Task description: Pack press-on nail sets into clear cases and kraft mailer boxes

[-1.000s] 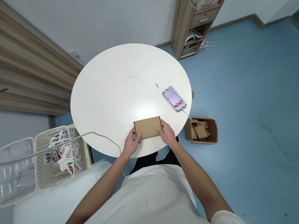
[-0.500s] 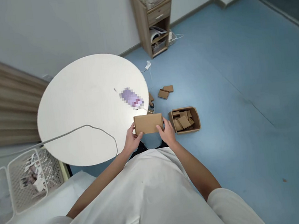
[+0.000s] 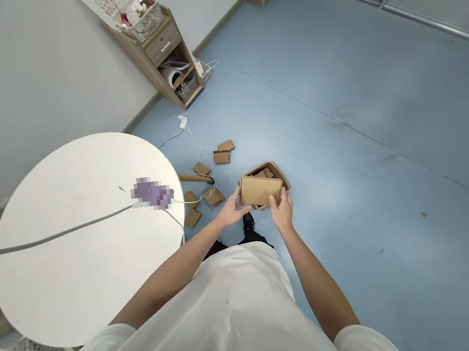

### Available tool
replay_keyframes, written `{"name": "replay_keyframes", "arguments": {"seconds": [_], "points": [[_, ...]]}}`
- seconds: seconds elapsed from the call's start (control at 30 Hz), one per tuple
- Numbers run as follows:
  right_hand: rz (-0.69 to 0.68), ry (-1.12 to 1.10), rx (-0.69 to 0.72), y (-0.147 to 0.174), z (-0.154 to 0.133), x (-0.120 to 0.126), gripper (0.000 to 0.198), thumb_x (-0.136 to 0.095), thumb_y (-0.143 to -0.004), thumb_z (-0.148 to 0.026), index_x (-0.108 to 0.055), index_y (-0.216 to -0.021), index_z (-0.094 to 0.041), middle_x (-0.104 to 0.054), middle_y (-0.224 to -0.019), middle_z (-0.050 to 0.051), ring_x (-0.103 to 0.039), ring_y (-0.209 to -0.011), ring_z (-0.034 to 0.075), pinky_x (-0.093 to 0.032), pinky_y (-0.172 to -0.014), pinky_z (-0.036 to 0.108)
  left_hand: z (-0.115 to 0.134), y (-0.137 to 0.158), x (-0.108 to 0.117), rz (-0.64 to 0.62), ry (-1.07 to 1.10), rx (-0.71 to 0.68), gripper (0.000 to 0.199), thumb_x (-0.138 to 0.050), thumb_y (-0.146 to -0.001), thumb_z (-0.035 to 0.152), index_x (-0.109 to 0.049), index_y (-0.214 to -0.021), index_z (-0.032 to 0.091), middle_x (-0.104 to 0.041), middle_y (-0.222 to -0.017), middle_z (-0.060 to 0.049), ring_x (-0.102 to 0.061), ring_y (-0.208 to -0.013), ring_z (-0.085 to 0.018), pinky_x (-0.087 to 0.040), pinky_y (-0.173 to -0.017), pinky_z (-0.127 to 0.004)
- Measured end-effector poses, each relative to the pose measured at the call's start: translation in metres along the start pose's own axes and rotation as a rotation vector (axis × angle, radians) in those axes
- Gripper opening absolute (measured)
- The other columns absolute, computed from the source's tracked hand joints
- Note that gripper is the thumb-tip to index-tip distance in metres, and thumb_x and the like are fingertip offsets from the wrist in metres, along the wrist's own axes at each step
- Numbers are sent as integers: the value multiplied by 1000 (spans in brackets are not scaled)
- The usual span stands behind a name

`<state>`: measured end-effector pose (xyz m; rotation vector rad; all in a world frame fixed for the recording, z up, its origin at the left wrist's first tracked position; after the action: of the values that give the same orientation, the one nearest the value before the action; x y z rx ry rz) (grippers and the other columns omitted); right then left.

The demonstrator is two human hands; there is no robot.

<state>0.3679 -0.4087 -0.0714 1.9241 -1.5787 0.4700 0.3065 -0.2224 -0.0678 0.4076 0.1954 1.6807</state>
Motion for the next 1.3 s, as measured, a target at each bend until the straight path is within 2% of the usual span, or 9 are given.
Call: {"name": "replay_keyframes", "arguments": {"seconds": [0.1,0.17,0.3,0.4,0.63,0.83,0.93,1.03,1.3], "points": [[35,9,-6,-2,1,-1,69,-41,-81,-50,-23,-138,-15,-36,-132,18,-32,-125,29,-26,-101,48,1,-4,-1,-10,-63,-23,94,-70,-65,36,-18,-141,19,-22,-146,-13,-24,-133,-29,-32,-104,-45],[6,11,1,2,0,-9,70,-41,-81,-49,-21,-139,-15,-35,-133,18,-35,-122,29,-29,-99,47,-5,5,6,8,-96,37,93,-70,-65,37,-21,-141,17,-21,-146,-15,-24,-133,-30,-30,-104,-46],[-179,-23,43,18,-9,-42,68,-42,-81,-46,-21,-138,-18,-38,-128,17,-50,-104,24,-41,-89,42,-25,45,37,34,-50,247,81,-69,-66,41,-33,-135,18,-33,-140,-18,-42,-122,-33,-40,-95,-47],[-321,-46,103,31,-27,-70,65,-43,-80,-42,-23,-138,-17,-38,-128,18,-57,-85,18,-46,-81,38,-38,81,67,139,73,332,68,-67,-69,39,-43,-128,17,-47,-130,-17,-53,-111,-29,-45,-90,-44],[-539,29,396,51,-109,-136,60,-42,-80,-34,-27,-136,-18,-50,-117,13,-52,-64,13,-46,-75,35,-51,161,133,452,136,357,52,-60,-75,39,-49,-121,18,-57,-117,-14,-60,-96,-22,-50,-81,-37],[-746,292,606,78,-190,-205,59,-44,-80,-38,-33,-135,-20,-59,-79,3,-53,-66,18,-42,-68,33,-99,237,178,742,119,385,43,-57,-75,36,-53,-114,19,-62,-106,-9,-61,-84,-17,-49,-81,-36],[-766,378,602,87,-213,-238,61,-47,-80,-40,-33,-136,-22,-58,-67,1,-54,-67,20,-40,-67,32,-123,270,188,840,150,415,41,-55,-75,35,-54,-112,18,-62,-104,-9,-60,-82,-16,-49,-80,-35],[-737,419,569,91,-227,-258,64,-49,-79,-42,-32,-136,-21,-57,-63,2,-54,-67,22,-39,-67,34,-134,291,190,873,178,456,39,-54,-75,34,-55,-110,17,-62,-101,-9,-60,-81,-16,-48,-79,-34],[-732,497,558,81,-240,-278,65,-46,-81,-41,-26,-138,-17,-57,-62,3,-55,-66,24,-38,-62,34,-132,298,193,941,228,481,39,-54,-75,36,-56,-108,18,-63,-94,-6,-59,-78,-16,-48,-76,-32]]}}
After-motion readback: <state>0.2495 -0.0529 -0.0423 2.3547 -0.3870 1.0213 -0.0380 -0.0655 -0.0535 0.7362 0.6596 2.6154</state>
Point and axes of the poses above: each hand's wrist, its own y-axis away from the middle knuckle, its own x-axis out of the back of the hand, z = x × y, the point moved 3 cm from there along -y, towards the middle knuckle
